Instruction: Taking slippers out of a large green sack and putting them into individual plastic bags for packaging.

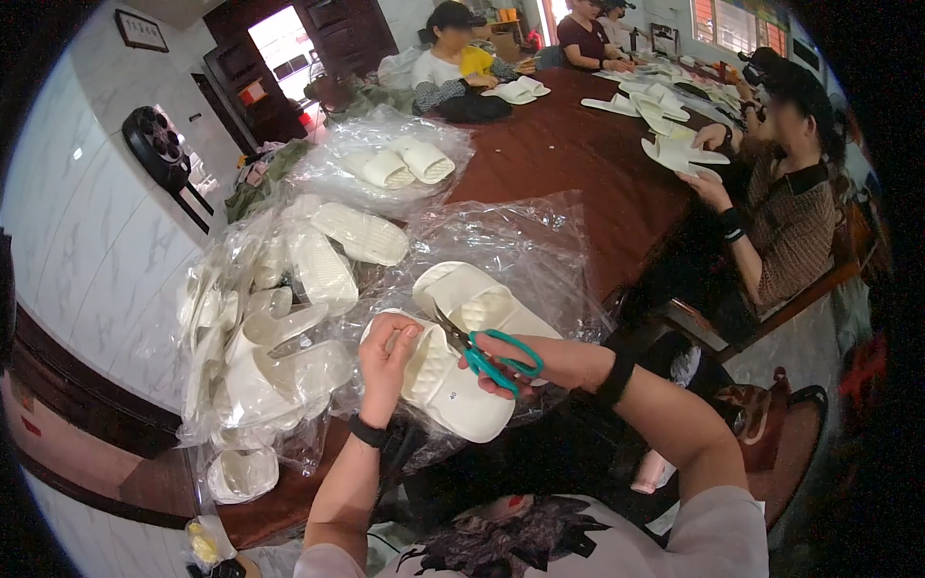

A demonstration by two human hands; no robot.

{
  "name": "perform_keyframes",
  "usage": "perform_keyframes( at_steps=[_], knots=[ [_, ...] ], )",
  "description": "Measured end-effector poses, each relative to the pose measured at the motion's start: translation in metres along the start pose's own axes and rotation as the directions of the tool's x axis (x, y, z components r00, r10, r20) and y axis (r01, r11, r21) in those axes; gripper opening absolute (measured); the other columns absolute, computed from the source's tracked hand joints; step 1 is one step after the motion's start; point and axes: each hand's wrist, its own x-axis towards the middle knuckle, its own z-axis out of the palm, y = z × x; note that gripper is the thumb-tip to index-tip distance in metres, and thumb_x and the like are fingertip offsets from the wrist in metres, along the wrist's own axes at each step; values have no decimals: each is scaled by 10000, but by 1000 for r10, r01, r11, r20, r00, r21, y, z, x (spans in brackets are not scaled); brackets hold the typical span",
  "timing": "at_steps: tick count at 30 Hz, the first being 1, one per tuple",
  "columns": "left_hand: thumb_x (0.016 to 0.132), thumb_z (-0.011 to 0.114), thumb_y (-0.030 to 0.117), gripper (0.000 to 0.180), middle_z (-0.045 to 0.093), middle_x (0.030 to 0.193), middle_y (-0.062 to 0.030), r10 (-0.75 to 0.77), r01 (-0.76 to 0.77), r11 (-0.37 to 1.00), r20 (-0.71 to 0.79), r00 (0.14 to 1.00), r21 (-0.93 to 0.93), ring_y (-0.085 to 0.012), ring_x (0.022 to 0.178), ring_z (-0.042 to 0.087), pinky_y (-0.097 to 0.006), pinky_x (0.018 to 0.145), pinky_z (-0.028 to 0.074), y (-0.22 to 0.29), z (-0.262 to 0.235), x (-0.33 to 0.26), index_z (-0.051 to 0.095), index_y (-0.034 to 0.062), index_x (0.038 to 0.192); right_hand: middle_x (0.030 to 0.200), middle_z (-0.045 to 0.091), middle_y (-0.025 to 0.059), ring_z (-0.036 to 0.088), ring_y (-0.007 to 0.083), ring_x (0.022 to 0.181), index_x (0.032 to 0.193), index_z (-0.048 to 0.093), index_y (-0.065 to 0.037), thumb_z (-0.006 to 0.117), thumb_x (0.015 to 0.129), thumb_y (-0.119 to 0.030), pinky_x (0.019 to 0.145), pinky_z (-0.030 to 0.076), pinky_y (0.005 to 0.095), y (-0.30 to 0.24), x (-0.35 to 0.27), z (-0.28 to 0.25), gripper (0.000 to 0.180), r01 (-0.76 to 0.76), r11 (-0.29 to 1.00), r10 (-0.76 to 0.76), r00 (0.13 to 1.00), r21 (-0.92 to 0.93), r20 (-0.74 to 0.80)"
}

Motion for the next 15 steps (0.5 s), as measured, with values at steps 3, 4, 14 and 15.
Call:
perform_keyframes(
  at_steps=[3, 4, 14, 15],
  knots=[
    [856, 644, 52, 48, 622, 849, -100, 24, -24, 1000, 38, 999, -8, -253, 827, 580, -325, 758, 453, 2, -1, 0, 653, 5, 851, 741, 519, -40, 449, 36, 587, 1168, 557, -42, 425, 994, -528, 497, 329, 180, 2, 9, 0, 533, 49, 999, -48, 996, 17, -71],
    [856, 644, 52, 48, 622, 849, -100, 26, -25, 1000, 36, 999, -8, -253, 827, 580, -325, 758, 453, 5, -1, 0, 653, 5, 851, 741, 519, -40, 449, 36, 587, 1168, 557, -42, 425, 994, -528, 497, 329, 180, 3, 9, -4, 533, 51, 999, -49, 996, 15, -70],
    [936, 580, 40, 74, 605, 844, -51, -114, 15, 939, -270, 956, -344, -116, 787, 550, -243, 725, 441, 48, -43, 9, 603, -22, 904, 745, 526, -39, 480, 51, 613, 1186, 587, -14, 507, 981, -444, 557, 371, 212, -12, -30, -31, 483, 331, 938, -341, 823, -106, -455],
    [945, 563, 46, 89, 603, 839, -55, -139, 7, 911, -292, 946, -412, -114, 758, 548, -242, 694, 440, 56, -52, 13, 598, -26, 905, 746, 527, -38, 481, 53, 617, 1192, 586, -12, 502, 981, -443, 552, 366, 209, -10, -33, -36, 488, 344, 930, -363, 801, -129, -476]
  ],
)
